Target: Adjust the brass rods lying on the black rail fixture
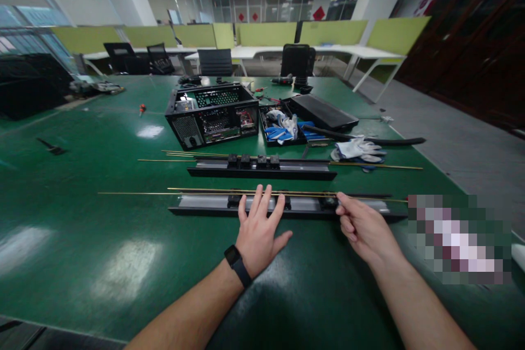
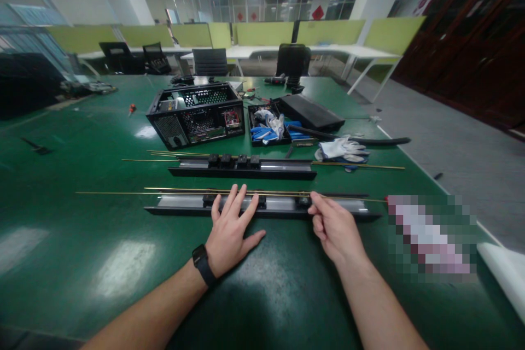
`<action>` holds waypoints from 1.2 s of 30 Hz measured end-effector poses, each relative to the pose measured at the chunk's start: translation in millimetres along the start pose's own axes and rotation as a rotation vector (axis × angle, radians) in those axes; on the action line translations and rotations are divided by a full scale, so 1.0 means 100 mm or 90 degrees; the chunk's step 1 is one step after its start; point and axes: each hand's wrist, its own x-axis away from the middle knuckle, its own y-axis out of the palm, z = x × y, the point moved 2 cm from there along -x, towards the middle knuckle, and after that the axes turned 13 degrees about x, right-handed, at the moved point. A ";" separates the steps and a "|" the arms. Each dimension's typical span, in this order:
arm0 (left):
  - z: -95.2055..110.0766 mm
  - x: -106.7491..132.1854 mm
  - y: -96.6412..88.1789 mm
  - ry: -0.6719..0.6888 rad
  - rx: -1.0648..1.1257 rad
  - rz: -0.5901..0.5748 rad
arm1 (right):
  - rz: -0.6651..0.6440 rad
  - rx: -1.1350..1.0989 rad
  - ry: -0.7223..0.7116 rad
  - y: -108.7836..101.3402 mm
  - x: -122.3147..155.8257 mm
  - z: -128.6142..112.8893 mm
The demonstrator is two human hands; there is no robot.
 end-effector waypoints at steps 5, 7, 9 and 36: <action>0.00 0.00 0.01 -0.001 0.000 -0.001 | 0.005 -0.007 -0.005 0.01 0.00 0.00; 0.00 0.00 0.01 0.003 -0.001 0.003 | 0.005 -0.015 -0.004 0.01 0.00 0.00; 0.00 0.00 0.01 0.008 -0.002 0.008 | 0.005 -0.022 -0.001 0.01 0.01 -0.01; 0.01 0.00 -0.01 0.001 0.001 0.000 | 0.019 -0.034 0.005 -0.02 0.00 -0.03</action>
